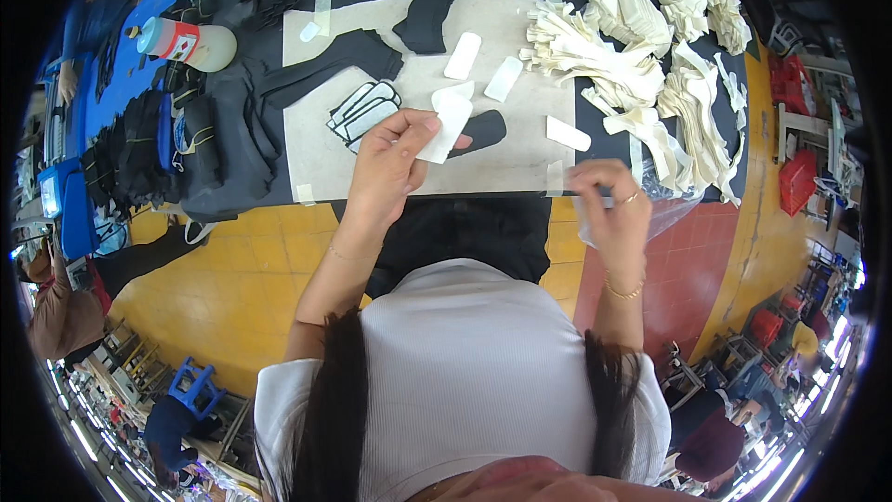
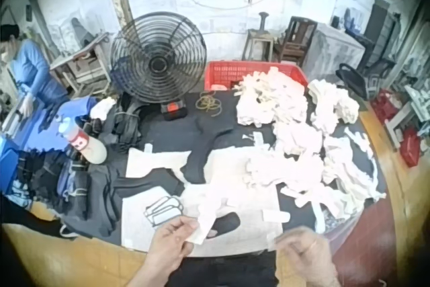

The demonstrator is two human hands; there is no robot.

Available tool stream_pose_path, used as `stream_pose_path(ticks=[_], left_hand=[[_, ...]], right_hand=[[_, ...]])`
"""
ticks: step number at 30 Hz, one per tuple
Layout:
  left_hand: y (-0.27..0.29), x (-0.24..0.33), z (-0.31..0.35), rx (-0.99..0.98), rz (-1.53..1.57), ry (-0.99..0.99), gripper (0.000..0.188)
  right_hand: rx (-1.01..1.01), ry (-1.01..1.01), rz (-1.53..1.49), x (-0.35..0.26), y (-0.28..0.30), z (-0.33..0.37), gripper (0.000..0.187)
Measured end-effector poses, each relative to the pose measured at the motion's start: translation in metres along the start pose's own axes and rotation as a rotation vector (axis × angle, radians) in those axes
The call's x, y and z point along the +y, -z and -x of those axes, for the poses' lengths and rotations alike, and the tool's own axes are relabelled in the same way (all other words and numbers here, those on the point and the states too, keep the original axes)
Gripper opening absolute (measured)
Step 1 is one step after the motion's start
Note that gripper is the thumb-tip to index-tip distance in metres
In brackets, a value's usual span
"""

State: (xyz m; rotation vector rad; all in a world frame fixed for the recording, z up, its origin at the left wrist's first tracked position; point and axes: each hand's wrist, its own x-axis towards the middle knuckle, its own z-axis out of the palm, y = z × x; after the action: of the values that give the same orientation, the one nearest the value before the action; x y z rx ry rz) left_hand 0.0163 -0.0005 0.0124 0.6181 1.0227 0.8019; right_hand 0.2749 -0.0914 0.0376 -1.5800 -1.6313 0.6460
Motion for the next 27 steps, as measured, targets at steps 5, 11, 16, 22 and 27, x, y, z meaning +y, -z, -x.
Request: stream_pose_path(ticks=[5, 11, 16, 22, 27], left_hand=[[-0.005, -0.003, 0.000, -0.013, -0.006, 0.044, 0.012], [-0.010, -0.007, -0.001, -0.036, -0.108, 0.050, 0.014], [0.008, -0.015, 0.006, -0.159, 0.176, 0.218, 0.012], [0.015, -0.044, 0.015, -0.350, 0.354, 0.603, 0.007], [0.018, -0.050, 0.033, -0.362, 0.491, 0.585, 0.015]], right_hand=[[-0.145, -0.521, 0.525, 0.078, 0.057, 0.063, 0.012], [0.026, -0.629, 0.759, 0.182, 0.042, 0.132, 0.024], [-0.317, -0.934, 0.597, 0.121, 0.061, 0.091, 0.033], [-0.104, -0.222, -0.173, 0.000, -0.002, 0.016, 0.027], [-0.332, -0.379, -0.524, -0.002, -0.068, -0.016, 0.020]])
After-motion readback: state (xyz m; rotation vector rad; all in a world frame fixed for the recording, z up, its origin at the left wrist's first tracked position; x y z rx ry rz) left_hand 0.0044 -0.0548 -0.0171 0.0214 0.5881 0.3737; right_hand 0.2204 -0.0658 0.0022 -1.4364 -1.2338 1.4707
